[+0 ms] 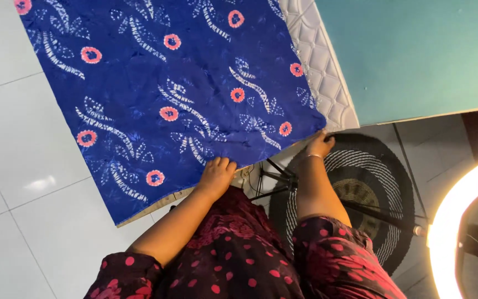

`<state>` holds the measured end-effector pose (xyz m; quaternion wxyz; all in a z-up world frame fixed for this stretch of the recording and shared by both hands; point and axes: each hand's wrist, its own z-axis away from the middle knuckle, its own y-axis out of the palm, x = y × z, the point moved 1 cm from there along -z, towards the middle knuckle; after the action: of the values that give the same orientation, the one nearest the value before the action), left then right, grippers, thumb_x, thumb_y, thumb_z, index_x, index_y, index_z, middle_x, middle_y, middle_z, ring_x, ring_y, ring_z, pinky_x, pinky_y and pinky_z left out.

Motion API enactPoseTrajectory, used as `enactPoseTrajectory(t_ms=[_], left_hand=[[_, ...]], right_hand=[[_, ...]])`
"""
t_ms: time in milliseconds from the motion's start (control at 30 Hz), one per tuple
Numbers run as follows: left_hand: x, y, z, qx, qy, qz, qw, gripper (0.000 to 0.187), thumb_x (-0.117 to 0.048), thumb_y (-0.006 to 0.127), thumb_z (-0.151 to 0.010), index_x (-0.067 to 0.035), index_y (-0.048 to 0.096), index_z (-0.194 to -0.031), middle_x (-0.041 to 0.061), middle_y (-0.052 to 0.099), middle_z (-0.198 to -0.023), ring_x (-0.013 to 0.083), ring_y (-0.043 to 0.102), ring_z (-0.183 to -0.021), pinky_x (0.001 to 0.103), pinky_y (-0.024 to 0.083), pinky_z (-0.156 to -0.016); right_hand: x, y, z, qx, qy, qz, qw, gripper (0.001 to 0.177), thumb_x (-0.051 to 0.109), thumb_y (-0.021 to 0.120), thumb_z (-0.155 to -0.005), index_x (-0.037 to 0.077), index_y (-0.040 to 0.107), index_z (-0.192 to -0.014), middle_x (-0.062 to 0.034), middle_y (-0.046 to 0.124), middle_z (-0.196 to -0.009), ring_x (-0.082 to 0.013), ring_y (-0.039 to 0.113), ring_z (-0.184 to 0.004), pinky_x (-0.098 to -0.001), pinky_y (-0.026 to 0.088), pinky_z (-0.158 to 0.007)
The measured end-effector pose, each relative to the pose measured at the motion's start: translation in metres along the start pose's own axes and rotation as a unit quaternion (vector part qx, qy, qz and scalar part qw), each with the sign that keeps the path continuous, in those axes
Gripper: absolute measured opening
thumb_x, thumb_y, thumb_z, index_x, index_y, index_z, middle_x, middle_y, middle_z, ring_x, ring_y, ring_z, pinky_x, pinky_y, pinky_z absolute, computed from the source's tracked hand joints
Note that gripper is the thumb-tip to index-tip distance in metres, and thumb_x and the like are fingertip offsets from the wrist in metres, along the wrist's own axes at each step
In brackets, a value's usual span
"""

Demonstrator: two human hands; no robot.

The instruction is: Cleaning a printer and scanner unit with a cloth.

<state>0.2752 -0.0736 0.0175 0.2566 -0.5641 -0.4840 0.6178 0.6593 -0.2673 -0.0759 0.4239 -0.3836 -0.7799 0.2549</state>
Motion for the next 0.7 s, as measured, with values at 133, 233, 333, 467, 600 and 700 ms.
enactPoseTrajectory(t_ms=[133,233,333,467,600,700], left_hand=[[0.004,0.024,0.009,-0.063,0.021,0.066,0.996,0.023,-0.016,0.072,-0.082,-0.008,0.068,-0.103,0.01,0.061,-0.1,0.0324,0.06,-0.101,0.046,0.05,-0.086],[-0.001,0.025,0.005,-0.07,0.015,0.073,0.995,0.015,-0.006,0.066,-0.08,-0.008,0.068,-0.096,0.009,0.063,-0.097,0.0318,0.062,-0.101,0.044,0.052,-0.087],[-0.009,0.014,-0.001,-0.029,-0.01,0.083,0.996,0.012,-0.003,0.063,-0.078,-0.006,0.067,-0.089,0.01,0.064,-0.094,0.0331,0.062,-0.099,0.046,0.052,-0.086],[-0.019,0.018,-0.007,0.016,-0.013,0.084,0.996,0.019,-0.002,0.062,-0.075,-0.004,0.068,-0.093,0.013,0.066,-0.099,0.0344,0.062,-0.101,0.046,0.052,-0.085],[-0.02,0.01,-0.003,0.035,-0.046,0.092,0.994,0.018,-0.002,0.062,-0.08,-0.006,0.069,-0.096,0.012,0.067,-0.102,0.0328,0.063,-0.105,0.045,0.053,-0.087],[-0.014,-0.019,0.009,0.026,-0.049,0.121,0.991,0.014,-0.016,0.068,-0.09,-0.004,0.07,-0.096,0.014,0.066,-0.1,0.036,0.062,-0.101,0.048,0.053,-0.082]], right_hand=[[-0.041,0.037,-0.024,0.089,0.32,-0.413,0.848,0.044,0.03,0.074,-0.093,-0.002,0.06,-0.12,-0.0144,0.069,-0.113,-0.0244,0.066,-0.101,-0.0394,0.055,-0.09],[-0.044,0.043,-0.041,0.167,0.195,-0.25,0.934,0.035,0.021,0.079,-0.097,-0.007,0.063,-0.108,-0.0165,0.07,-0.1,-0.0218,0.063,-0.087,-0.0378,0.053,-0.085],[-0.025,0.03,-0.05,0.132,0.263,-0.202,0.934,0.019,0.011,0.072,-0.092,-0.007,0.066,-0.098,-0.0164,0.072,-0.091,-0.0212,0.064,-0.076,-0.0384,0.055,-0.076],[-0.067,0.048,-0.052,0.038,0.289,-0.163,0.942,0.019,0.005,0.072,-0.084,0.001,0.066,-0.102,-0.0125,0.073,-0.094,-0.0196,0.068,-0.079,-0.034,0.056,-0.073],[-0.041,0.033,-0.052,0.071,0.22,-0.098,0.968,0.024,0.01,0.078,-0.083,-0.001,0.064,-0.099,-0.0143,0.073,-0.092,-0.0251,0.07,-0.079,-0.0374,0.058,-0.074],[0.091,-0.038,-0.033,0.055,0.161,0.023,0.985,0.031,0.012,0.076,-0.076,0.004,0.068,-0.104,-0.017,0.067,-0.102,-0.0344,0.065,-0.094,-0.0471,0.052,-0.084]])
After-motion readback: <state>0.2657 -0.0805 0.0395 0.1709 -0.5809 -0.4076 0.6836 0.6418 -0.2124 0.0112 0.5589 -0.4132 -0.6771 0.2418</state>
